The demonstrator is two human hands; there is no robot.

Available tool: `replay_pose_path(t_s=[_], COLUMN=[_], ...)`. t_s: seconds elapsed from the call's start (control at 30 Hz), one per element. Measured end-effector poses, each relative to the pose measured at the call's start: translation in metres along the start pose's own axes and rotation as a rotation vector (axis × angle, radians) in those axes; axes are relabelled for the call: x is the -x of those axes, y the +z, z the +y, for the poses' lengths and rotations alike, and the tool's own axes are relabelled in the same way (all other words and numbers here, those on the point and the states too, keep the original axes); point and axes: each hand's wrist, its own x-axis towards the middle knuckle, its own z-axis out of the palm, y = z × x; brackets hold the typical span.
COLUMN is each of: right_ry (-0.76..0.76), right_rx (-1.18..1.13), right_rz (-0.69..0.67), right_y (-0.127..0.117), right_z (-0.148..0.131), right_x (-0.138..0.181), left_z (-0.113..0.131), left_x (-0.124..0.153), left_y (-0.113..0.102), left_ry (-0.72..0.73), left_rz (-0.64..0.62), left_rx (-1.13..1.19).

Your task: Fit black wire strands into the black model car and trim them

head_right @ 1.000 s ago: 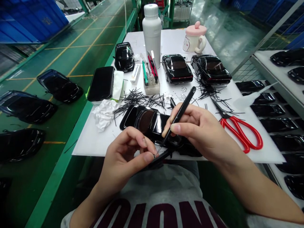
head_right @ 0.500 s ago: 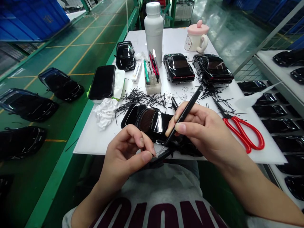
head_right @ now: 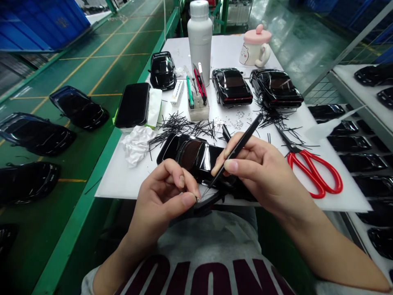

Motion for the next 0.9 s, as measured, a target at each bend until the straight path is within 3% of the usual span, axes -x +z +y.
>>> replay_pose_path(t_s=[0.37,0.9], right_ry=[-0.102,-0.15], right_rx=[-0.08,-0.134], right_rz=[0.055,0.004], right_y=[0.009,0.006], right_z=[0.007,0.013], right_x=[0.008,0.007], left_z=[-0.004,-0.005], left_x=[-0.003,-0.002], left_y=[-0.003,-0.005], left_ry=[-0.026,-0.011], left_rz=[-0.044,-0.093], left_rx=[0.277,0.331])
